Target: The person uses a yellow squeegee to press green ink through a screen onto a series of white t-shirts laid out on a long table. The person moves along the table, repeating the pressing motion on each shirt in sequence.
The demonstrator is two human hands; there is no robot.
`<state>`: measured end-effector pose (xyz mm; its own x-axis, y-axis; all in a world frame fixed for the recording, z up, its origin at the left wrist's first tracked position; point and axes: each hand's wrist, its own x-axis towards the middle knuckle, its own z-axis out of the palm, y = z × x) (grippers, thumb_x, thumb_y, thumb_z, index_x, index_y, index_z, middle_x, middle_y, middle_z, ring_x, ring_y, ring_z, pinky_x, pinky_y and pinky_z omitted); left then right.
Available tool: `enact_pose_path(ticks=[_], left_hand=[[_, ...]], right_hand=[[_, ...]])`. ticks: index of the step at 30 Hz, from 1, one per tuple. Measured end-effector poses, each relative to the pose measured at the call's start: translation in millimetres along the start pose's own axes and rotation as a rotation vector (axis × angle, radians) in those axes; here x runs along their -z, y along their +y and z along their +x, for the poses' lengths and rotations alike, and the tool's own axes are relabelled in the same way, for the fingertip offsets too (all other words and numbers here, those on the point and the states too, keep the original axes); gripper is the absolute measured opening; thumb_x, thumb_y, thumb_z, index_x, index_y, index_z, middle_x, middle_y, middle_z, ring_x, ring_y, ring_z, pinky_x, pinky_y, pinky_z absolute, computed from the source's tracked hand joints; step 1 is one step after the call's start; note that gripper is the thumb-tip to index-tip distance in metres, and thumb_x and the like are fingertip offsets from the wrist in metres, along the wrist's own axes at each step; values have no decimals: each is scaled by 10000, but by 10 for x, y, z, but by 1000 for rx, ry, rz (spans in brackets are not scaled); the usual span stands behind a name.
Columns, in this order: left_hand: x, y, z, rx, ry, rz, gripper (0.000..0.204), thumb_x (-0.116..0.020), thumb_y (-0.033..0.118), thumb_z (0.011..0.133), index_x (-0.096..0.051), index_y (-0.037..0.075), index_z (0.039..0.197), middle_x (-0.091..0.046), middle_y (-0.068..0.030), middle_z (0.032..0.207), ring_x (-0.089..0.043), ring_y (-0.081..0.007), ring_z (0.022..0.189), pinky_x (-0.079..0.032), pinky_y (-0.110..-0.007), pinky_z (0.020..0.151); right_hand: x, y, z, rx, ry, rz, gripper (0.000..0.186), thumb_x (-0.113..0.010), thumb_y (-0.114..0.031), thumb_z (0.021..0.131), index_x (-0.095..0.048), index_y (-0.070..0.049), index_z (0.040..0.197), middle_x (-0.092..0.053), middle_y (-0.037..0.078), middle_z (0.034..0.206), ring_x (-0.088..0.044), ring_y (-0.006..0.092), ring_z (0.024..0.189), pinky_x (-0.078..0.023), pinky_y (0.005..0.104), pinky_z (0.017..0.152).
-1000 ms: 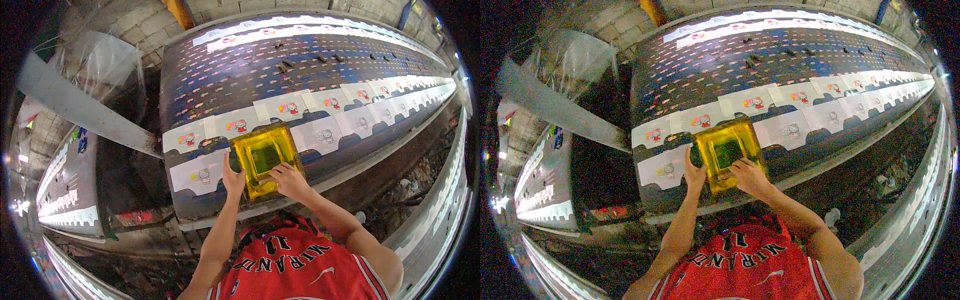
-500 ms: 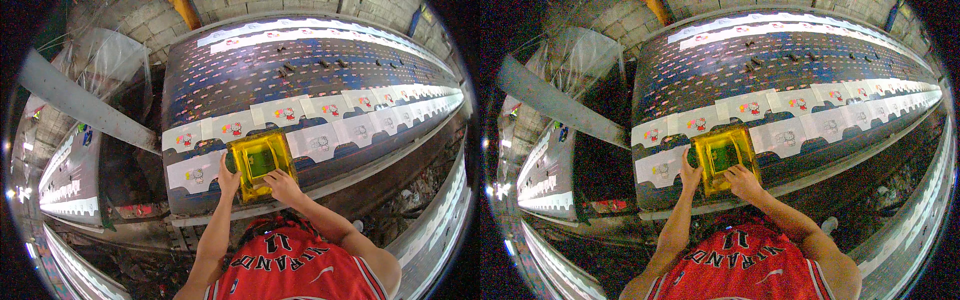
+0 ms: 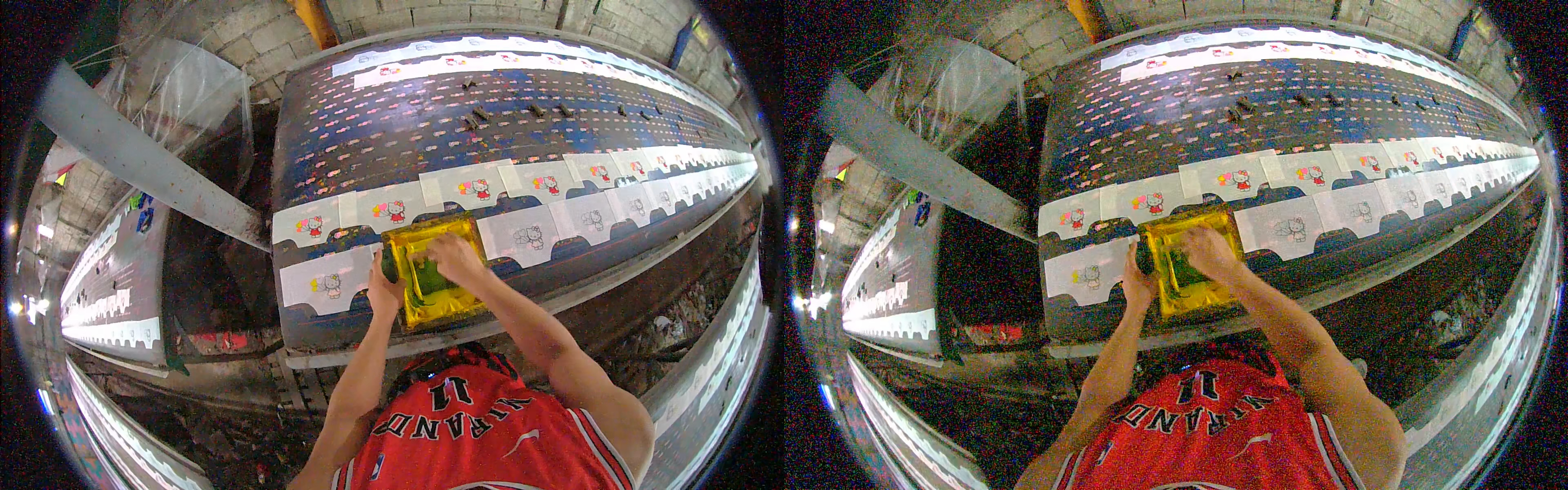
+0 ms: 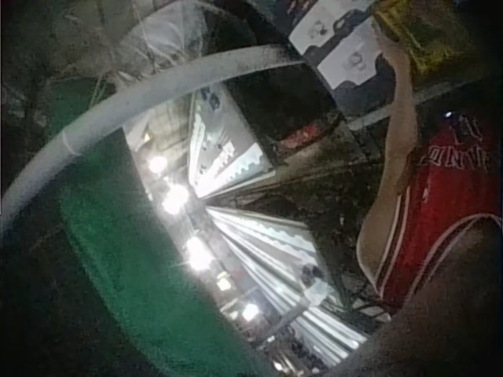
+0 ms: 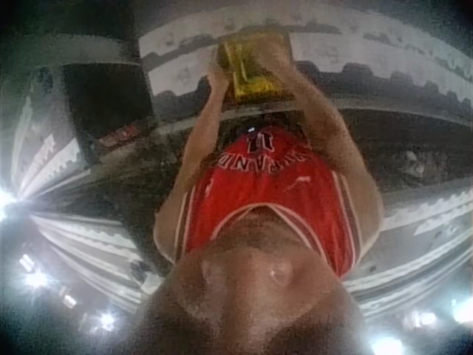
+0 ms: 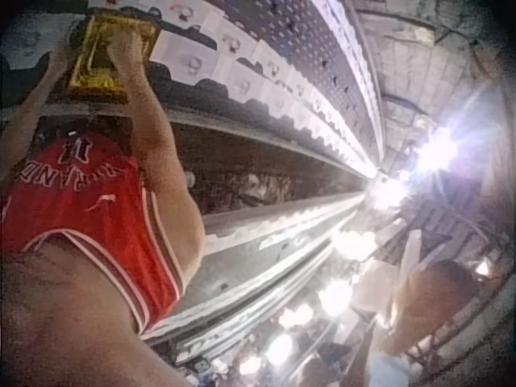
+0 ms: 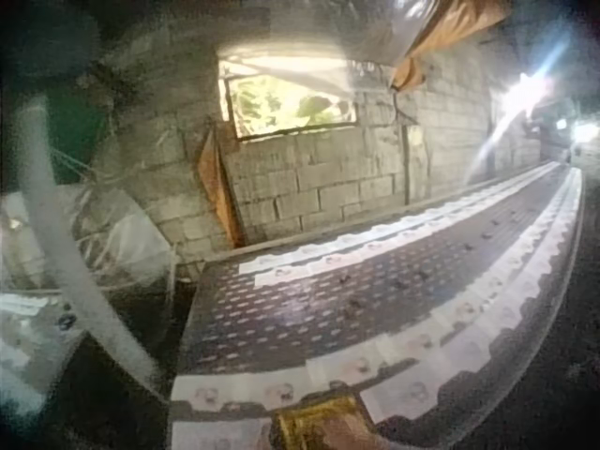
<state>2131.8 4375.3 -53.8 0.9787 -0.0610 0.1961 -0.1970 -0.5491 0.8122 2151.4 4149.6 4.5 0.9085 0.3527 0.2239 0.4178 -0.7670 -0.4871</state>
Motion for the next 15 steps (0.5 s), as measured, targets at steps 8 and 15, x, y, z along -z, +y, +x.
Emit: enact_pose_path(ticks=[8, 15], left_hand=[[38, 189, -17, 129, -37, 106, 944, -755, 72, 771, -304, 139, 1598, -495, -246, 1502, -528, -446, 1325, -485, -510, 1048], [32, 364, 48, 144, -15, 75, 908, -744, 28, 754, -361, 94, 1574, -453, -188, 1573, -481, -379, 1412, -436, -426, 1129]], right_hand=[[-157, -87, -493, 38, 43, -80, 236, -637, -38, 758, -661, -33, 993, -677, 141, 1040, -641, 343, 1065, -511, 454, 972], [258, -314, -956, 144, -24, -89, 288, -652, -101, 750, -667, -40, 1031, -666, 108, 1087, -630, 315, 1098, -487, 414, 1049]])
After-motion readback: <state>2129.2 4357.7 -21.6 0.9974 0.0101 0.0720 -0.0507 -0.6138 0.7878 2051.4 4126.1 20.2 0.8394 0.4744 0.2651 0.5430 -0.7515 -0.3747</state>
